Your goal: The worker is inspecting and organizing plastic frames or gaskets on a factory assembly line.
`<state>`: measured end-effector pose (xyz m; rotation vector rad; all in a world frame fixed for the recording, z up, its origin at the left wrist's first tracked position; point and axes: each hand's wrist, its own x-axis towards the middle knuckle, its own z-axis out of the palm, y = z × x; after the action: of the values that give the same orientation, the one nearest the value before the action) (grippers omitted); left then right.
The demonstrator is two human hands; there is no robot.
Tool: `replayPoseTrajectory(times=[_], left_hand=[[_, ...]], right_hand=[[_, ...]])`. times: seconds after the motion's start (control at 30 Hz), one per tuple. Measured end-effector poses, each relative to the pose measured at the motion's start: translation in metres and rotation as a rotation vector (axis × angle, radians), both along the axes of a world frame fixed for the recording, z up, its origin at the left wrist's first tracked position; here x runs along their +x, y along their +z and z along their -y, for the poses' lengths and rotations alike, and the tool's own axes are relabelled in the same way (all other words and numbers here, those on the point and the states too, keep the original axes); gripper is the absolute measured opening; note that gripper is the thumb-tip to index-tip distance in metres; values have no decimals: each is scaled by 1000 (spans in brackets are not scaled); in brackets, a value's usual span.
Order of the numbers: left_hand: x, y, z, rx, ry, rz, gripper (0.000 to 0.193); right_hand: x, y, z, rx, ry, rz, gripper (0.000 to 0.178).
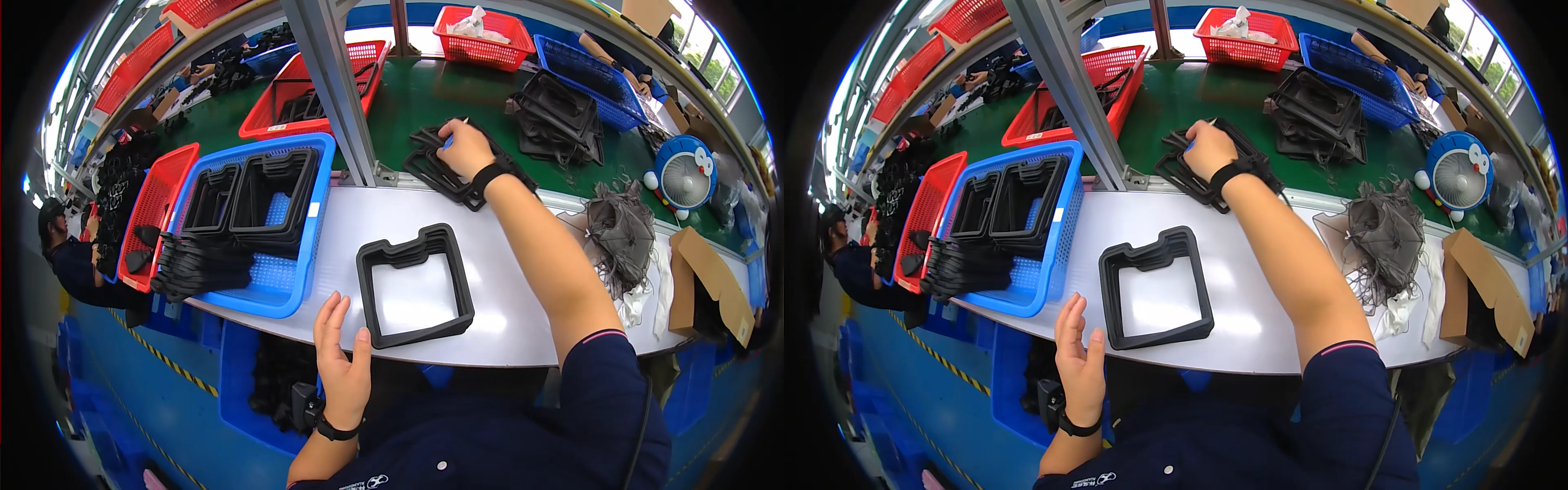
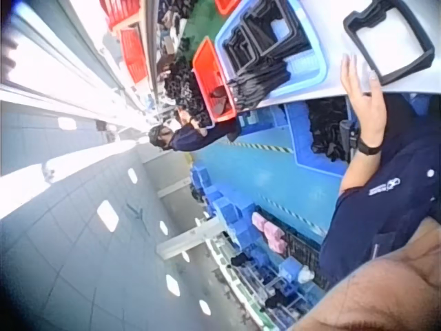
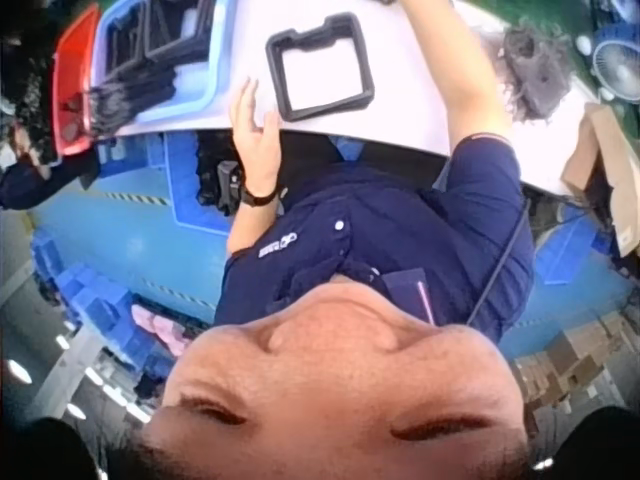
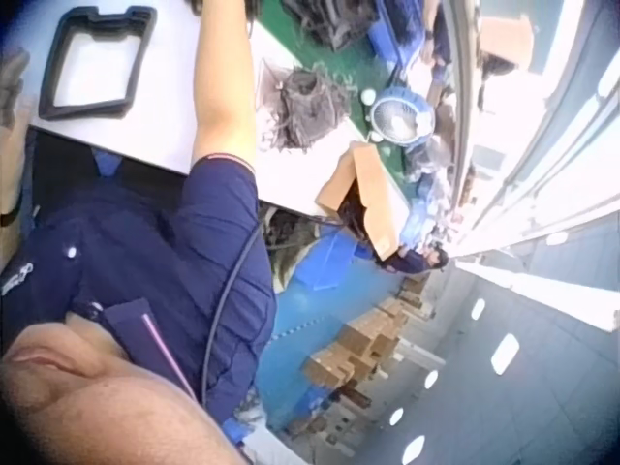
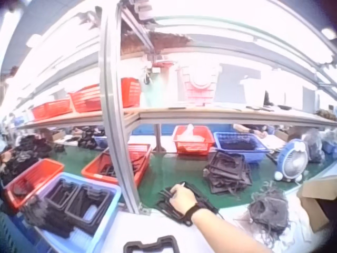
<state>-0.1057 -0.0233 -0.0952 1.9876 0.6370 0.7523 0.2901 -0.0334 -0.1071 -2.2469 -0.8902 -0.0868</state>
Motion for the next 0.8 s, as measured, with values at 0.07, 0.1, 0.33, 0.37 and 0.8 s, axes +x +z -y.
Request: replayPoseTrajectory(times=[0.07, 0.1, 0.33, 0.37, 0.8], left_hand=[[-4, -3, -4, -88, 9, 36, 44], [-5, -5, -7, -169, 10, 81, 41], [2, -23, -16, -346, -7, 121, 37], [3, -23, -15, -367, -17, 132, 36], [-4, -34, -22, -496, 0, 166, 31]], right_hand=[[-1, 21, 6, 30, 110, -14, 35], [-10, 30, 12, 5, 161, -12, 35], [-57, -18, 22, -254, 252, 186, 48], [-59, -20, 18, -320, 228, 207, 46], [27, 56, 44, -21, 270, -343, 45]])
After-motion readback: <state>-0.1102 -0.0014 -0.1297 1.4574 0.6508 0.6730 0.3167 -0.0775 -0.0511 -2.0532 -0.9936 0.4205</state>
